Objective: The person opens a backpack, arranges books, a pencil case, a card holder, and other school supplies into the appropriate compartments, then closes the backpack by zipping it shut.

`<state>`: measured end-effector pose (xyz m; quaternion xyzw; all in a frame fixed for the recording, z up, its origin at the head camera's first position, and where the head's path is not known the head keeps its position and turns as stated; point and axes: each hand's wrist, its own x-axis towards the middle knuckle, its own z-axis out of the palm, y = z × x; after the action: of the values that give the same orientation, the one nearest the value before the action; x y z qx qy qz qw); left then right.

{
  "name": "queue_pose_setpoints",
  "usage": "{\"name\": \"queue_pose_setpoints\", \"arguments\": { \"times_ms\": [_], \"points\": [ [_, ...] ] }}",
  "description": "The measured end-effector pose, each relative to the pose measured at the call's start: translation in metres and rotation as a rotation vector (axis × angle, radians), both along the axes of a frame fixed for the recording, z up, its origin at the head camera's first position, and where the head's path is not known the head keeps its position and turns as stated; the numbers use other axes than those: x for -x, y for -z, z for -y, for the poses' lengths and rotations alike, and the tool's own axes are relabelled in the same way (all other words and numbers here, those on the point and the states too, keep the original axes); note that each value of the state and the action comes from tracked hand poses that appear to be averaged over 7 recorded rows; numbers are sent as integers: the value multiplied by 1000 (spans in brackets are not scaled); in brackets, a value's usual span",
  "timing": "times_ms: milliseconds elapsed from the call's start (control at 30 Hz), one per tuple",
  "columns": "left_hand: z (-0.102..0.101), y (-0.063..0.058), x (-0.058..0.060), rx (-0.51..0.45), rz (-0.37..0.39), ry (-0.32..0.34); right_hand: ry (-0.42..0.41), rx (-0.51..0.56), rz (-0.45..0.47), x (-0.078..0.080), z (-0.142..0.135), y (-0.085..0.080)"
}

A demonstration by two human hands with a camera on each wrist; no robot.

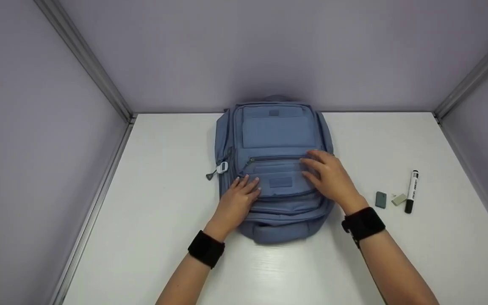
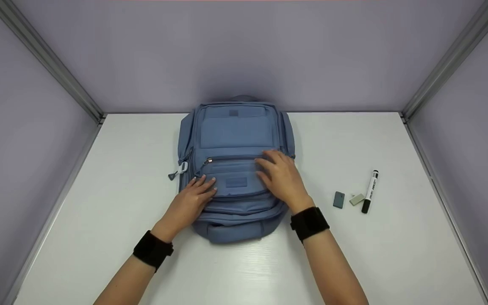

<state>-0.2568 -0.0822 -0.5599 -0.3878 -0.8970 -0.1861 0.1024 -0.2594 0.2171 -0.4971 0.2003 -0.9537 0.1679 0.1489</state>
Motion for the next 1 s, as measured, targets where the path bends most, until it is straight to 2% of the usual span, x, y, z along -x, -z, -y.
{"name": "queue_pose_setpoints", "arguments": {
  "times_ms": [167, 333, 533, 833, 1000],
  "points": [
    [1, -3, -2, -41, -5, 0, -114, 8, 97, -20, 12, 6],
    [0, -4, -2, -77, -27, 1, -168, 21, 141, -30, 15, 9],
    [0, -4, -2, -84, -48, 2, -179, 33, 120, -33, 15, 11],
    [2, -7, -3, -112, -76, 17, -196, 38, 17, -34, 18, 15],
    [3, -10, -2, -111, -77, 16, -203, 77, 28, -36, 20, 13]
  ]
}}
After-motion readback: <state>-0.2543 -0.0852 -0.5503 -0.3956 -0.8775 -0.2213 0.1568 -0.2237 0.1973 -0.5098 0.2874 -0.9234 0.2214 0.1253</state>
